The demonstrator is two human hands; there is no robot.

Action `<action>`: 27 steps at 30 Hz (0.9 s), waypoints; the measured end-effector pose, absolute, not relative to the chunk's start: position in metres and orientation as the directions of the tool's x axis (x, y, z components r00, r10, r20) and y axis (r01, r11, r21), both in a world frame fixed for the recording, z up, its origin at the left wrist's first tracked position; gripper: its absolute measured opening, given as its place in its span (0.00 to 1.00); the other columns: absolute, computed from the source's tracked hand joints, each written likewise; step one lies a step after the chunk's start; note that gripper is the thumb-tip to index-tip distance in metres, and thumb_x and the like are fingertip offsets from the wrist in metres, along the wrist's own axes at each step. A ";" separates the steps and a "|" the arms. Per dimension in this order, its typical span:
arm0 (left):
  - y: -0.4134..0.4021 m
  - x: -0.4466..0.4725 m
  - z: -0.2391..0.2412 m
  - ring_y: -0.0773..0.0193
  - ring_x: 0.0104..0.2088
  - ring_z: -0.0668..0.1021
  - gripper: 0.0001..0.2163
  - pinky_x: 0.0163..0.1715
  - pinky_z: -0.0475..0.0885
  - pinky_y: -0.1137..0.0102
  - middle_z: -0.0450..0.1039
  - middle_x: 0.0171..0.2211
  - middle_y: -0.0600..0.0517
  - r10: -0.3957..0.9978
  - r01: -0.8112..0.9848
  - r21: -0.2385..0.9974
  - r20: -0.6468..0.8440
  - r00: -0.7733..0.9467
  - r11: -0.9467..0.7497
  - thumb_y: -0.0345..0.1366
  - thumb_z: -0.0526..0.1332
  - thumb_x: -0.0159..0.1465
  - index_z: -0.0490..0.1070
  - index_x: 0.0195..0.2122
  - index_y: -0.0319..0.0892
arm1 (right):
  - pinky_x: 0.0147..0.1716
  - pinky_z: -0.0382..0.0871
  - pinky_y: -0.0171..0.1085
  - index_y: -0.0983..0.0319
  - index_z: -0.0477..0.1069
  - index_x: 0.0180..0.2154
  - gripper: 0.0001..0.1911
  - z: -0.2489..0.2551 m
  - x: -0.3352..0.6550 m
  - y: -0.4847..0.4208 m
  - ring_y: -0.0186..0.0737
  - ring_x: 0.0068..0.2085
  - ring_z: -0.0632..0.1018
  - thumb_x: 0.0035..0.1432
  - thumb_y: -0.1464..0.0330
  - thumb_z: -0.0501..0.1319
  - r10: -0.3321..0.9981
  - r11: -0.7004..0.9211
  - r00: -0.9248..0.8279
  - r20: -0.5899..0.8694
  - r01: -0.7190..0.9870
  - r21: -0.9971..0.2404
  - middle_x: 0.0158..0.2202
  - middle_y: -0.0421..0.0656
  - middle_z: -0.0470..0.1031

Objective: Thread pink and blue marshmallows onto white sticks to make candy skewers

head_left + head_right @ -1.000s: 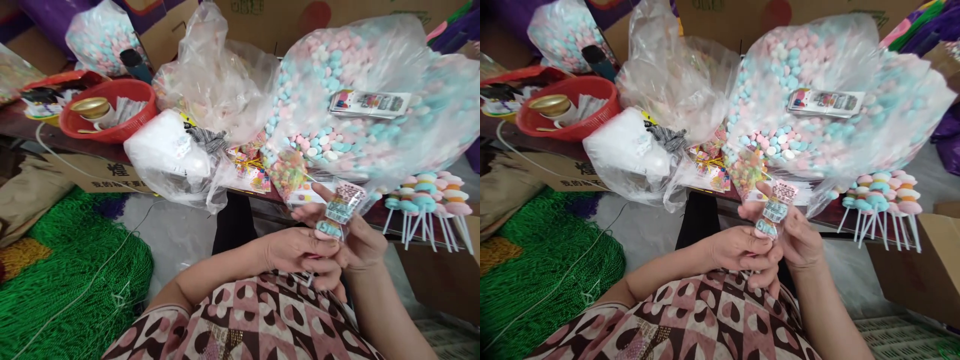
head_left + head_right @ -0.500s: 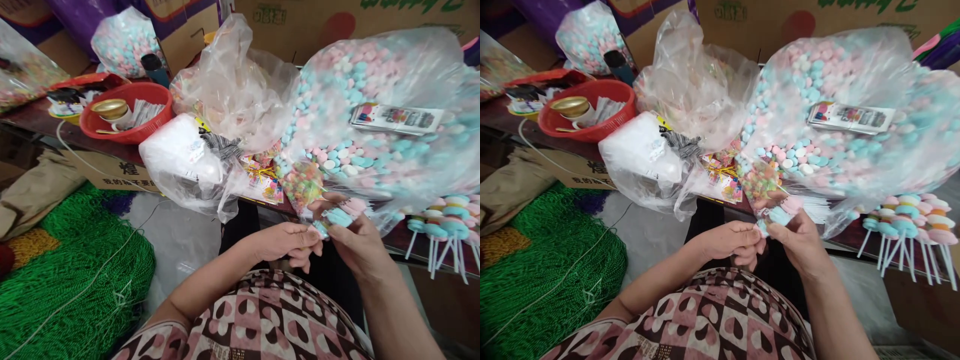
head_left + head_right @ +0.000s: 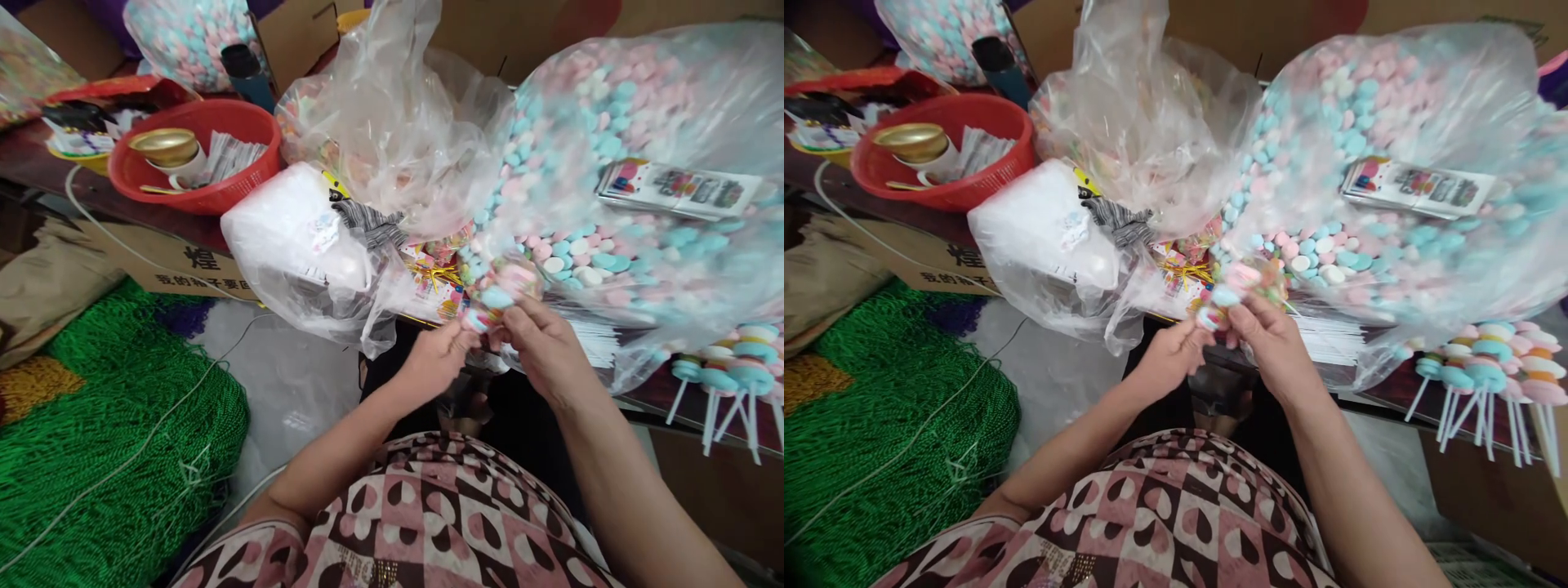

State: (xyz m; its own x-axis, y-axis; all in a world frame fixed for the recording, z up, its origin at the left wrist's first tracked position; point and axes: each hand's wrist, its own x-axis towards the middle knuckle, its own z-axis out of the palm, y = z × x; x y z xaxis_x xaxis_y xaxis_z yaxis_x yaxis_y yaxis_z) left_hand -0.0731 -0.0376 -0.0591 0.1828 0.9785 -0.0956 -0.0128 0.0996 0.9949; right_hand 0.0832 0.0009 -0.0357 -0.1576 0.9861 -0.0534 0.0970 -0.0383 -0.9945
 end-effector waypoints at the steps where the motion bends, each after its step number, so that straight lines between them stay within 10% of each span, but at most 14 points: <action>1: -0.034 -0.080 -0.059 0.71 0.18 0.64 0.17 0.28 0.66 0.72 0.56 0.15 0.61 0.986 -0.140 0.983 -0.102 0.135 0.120 0.52 0.54 0.65 0.66 0.32 0.42 | 0.25 0.70 0.37 0.59 0.77 0.40 0.18 -0.035 0.080 0.008 0.37 0.26 0.75 0.56 0.52 0.64 0.981 -0.032 -0.186 -0.050 0.097 -0.995 0.32 0.42 0.79; 8: -0.018 -0.105 -0.056 0.75 0.13 0.63 0.18 0.23 0.70 0.74 0.54 0.13 0.64 0.973 -0.612 0.785 -0.202 -0.110 0.094 0.52 0.64 0.59 0.65 0.30 0.41 | 0.48 0.70 0.44 0.57 0.79 0.40 0.14 -0.052 0.037 0.064 0.46 0.45 0.78 0.61 0.65 0.56 0.950 0.302 -0.275 0.146 0.704 -0.643 0.43 0.44 0.81; 14: -0.017 -0.106 -0.066 0.76 0.13 0.63 0.18 0.23 0.71 0.75 0.54 0.13 0.64 0.963 -0.661 0.742 -0.244 -0.114 0.110 0.51 0.64 0.59 0.66 0.31 0.41 | 0.38 0.67 0.40 0.61 0.78 0.42 0.16 -0.053 0.007 0.075 0.49 0.48 0.76 0.62 0.61 0.57 0.937 0.345 -0.347 0.028 0.916 -0.204 0.47 0.50 0.77; 27: -0.014 -0.110 -0.067 0.75 0.13 0.62 0.18 0.19 0.68 0.75 0.56 0.14 0.64 0.962 -0.674 0.723 -0.263 -0.067 0.151 0.51 0.64 0.59 0.67 0.32 0.41 | 0.32 0.62 0.39 0.61 0.75 0.41 0.12 -0.050 0.013 0.082 0.48 0.35 0.77 0.59 0.69 0.55 0.973 0.233 -0.229 0.043 0.958 -0.171 0.35 0.49 0.80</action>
